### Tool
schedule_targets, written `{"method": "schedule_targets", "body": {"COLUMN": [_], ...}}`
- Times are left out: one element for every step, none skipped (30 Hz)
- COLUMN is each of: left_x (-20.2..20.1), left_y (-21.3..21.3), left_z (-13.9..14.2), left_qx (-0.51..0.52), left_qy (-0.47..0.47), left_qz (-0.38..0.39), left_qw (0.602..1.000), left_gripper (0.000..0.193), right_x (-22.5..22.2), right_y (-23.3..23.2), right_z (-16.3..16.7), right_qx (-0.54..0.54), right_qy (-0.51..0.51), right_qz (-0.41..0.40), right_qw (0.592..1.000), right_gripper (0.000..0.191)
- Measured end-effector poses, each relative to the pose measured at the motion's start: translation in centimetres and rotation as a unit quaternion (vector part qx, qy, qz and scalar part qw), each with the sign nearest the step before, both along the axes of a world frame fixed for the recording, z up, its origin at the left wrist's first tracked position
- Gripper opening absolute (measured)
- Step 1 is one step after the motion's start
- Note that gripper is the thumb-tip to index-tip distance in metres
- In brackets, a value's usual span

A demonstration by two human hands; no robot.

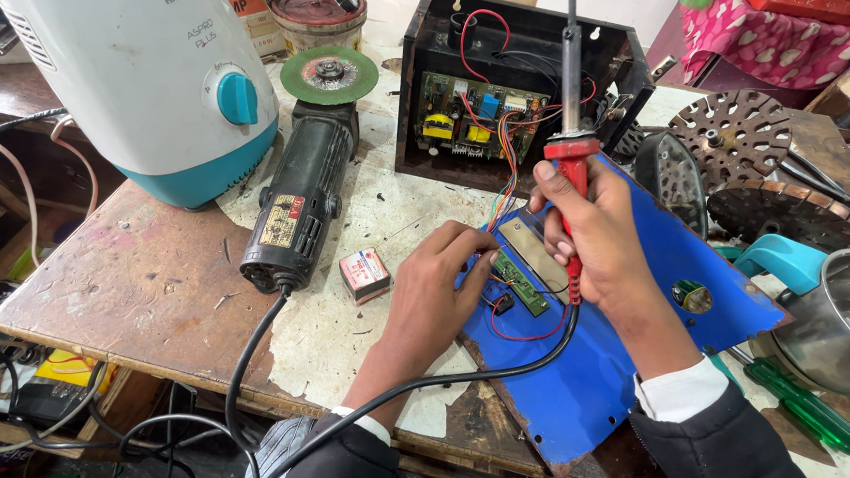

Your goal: The person solders components and wires onto a green circuit board clamped on a blue metal sheet at a workbench. They hold a red soldering iron in one hand, feed solder wire to the joints, and reposition the board and wires between solder points.

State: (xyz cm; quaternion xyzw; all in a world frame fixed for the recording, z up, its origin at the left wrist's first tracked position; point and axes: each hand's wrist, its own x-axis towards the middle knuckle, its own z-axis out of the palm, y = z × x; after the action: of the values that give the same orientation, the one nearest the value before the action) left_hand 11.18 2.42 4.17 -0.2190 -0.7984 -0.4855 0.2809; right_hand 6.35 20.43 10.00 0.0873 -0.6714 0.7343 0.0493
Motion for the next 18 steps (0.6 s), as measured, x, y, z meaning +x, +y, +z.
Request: {"method": "schedule_targets", "body": {"left_x": [-0.06, -0.13, -0.18, -0.2, -0.21, -0.25, -0.28, -0.26, -0.21, -0.18, -0.13, -0.07, -0.03, -0.01, -0.01, -0.03, -0.07, -0.03], "left_y": [-0.02, -0.02, 0.01, 0.04, 0.08, 0.09, 0.08, 0.09, 0.1, 0.08, 0.04, 0.02, 0.04, 0.05, 0.02, 0.03, 0.08, 0.09], "left_z": [-0.04, -0.09, -0.14, -0.21, -0.28, -0.32, -0.35, -0.38, -0.4, -0.38, -0.34, -0.3, -0.25, -0.19, -0.14, -0.08, -0.02, -0.01], "left_qx": [0.002, 0.004, 0.009, 0.013, 0.017, 0.021, 0.025, 0.03, 0.036, 0.042, 0.048, 0.049, 0.051, 0.053, 0.061, 0.07, 0.079, 0.066], "left_qy": [-0.01, -0.019, -0.022, -0.025, -0.028, -0.023, -0.018, -0.014, -0.018, -0.023, -0.027, -0.033, -0.039, -0.045, -0.048, -0.051, -0.054, -0.053], "left_qz": [-0.007, -0.014, -0.02, -0.026, -0.033, -0.036, -0.039, -0.043, -0.047, -0.051, -0.055, -0.047, -0.04, -0.032, -0.037, -0.042, -0.047, -0.04], "left_qw": [1.0, 1.0, 1.0, 0.999, 0.999, 0.999, 0.999, 0.999, 0.998, 0.998, 0.997, 0.997, 0.997, 0.997, 0.996, 0.995, 0.994, 0.996], "left_gripper": [0.01, 0.01, 0.011, 0.011, 0.012, 0.012, 0.013, 0.013, 0.015, 0.017, 0.019, 0.017, 0.015, 0.014, 0.014, 0.014, 0.014, 0.013], "right_x": [-0.02, -0.07, -0.11, -0.12, -0.13, -0.18, -0.23, -0.23, -0.21, -0.2, -0.19, -0.18, -0.17, -0.16, -0.17, -0.19, -0.22, -0.23], "right_y": [0.15, 0.25, 0.32, 0.39, 0.44, 0.47, 0.5, 0.55, 0.61, 0.66, 0.67, 0.68, 0.71, 0.73, 0.71, 0.72, 0.76, 0.79], "right_z": [0.1, 0.19, 0.23, 0.23, 0.22, 0.21, 0.2, 0.18, 0.16, 0.17, 0.16, 0.16, 0.17, 0.18, 0.16, 0.17, 0.2, 0.2], "right_qx": [0.002, 0.004, -0.001, -0.006, -0.011, -0.012, -0.013, -0.014, -0.014, -0.014, -0.013, -0.013, -0.013, -0.013, -0.013, -0.012, -0.012, -0.012], "right_qy": [0.001, 0.003, 0.004, 0.006, 0.007, 0.007, 0.007, 0.006, 0.006, 0.006, 0.006, 0.006, 0.006, 0.007, 0.005, 0.004, 0.003, 0.003], "right_qz": [-0.004, -0.007, -0.004, -0.001, 0.002, 0.003, 0.003, 0.003, 0.004, 0.006, 0.007, 0.007, 0.007, 0.007, 0.007, 0.007, 0.007, 0.007], "right_qw": [1.0, 1.0, 1.0, 1.0, 1.0, 1.0, 1.0, 1.0, 1.0, 1.0, 1.0, 1.0, 1.0, 1.0, 1.0, 1.0, 1.0, 1.0], "right_gripper": [0.028, 0.028, 0.028, 0.028, 0.028, 0.028, 0.028, 0.027, 0.028, 0.028, 0.028, 0.027, 0.027, 0.027, 0.027, 0.027, 0.027, 0.027]}}
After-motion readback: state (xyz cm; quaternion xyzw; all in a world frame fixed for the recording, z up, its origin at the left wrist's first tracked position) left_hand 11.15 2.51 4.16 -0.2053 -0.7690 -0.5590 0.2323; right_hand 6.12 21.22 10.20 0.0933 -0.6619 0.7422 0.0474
